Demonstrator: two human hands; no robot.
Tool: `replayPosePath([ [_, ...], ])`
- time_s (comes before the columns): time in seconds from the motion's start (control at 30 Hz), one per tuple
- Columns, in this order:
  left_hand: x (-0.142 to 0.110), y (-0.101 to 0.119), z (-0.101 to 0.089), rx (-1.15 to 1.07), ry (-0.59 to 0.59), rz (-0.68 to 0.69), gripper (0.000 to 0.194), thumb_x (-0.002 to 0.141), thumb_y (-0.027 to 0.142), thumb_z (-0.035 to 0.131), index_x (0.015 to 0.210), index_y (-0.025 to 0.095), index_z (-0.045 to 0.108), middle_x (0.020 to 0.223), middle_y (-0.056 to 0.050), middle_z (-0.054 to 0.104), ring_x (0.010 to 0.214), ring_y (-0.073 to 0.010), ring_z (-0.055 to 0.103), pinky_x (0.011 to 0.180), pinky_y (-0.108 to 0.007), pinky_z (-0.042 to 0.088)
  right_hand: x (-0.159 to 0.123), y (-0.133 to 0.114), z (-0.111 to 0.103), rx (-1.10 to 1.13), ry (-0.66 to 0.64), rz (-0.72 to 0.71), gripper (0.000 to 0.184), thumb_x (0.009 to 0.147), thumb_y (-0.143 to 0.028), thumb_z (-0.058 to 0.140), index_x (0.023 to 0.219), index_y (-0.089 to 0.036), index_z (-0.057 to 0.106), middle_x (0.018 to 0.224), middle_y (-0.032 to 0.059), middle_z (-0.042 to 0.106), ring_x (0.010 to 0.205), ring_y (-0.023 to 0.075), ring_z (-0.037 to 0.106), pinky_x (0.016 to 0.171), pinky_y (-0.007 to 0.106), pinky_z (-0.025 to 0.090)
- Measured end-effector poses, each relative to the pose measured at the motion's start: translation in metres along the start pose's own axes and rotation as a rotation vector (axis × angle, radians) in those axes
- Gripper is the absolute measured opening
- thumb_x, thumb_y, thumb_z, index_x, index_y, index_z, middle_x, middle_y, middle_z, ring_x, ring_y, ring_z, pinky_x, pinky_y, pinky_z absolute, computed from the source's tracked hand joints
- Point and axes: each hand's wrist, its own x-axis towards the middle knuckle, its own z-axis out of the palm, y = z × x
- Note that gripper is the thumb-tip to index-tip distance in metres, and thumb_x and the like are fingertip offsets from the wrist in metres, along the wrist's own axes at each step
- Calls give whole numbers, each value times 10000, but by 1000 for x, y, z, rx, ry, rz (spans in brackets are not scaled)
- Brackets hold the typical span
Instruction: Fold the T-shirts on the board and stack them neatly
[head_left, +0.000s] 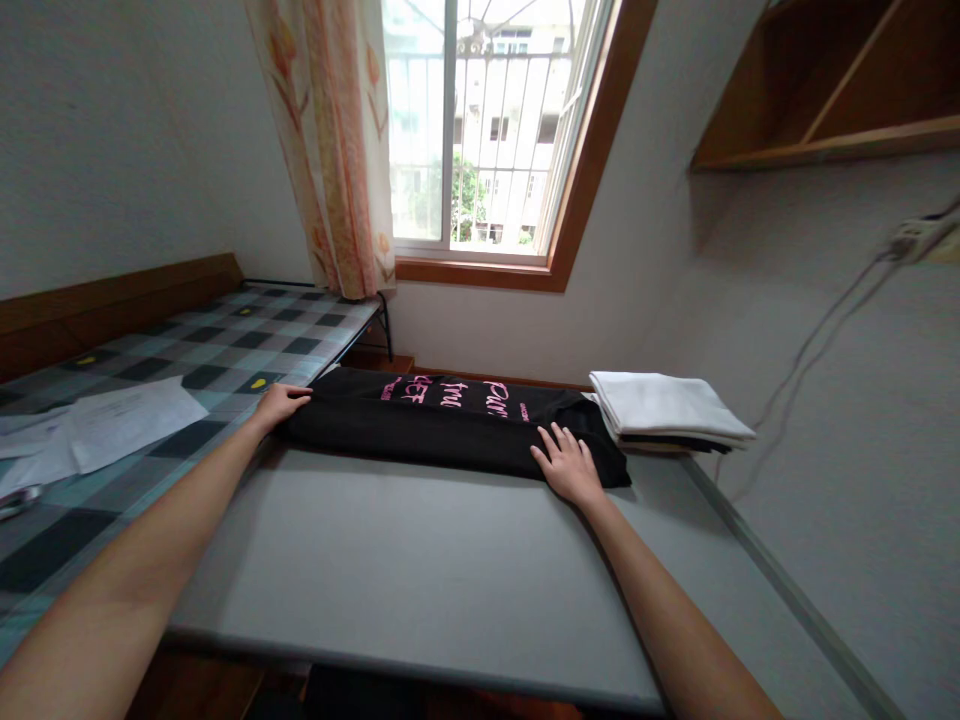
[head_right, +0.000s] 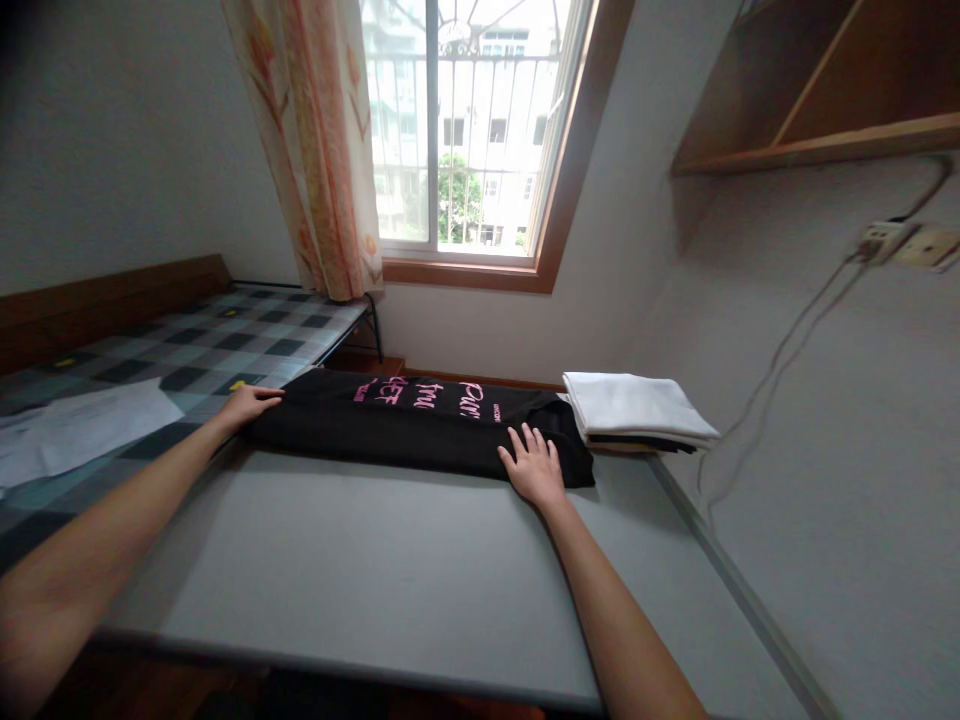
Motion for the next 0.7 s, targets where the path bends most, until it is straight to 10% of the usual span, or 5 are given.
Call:
replayPosePath([
  [0.7,-59,-38,-38,174,-128,13,325,847,353,599,1100,182,711,1045,15,746,974,-199,661,838,-234,474,-56,-12,-1,33,39,-101,573,976,-454,348,1495,-212,386,1583,107,269,1462,283,202,1156,486,194],
])
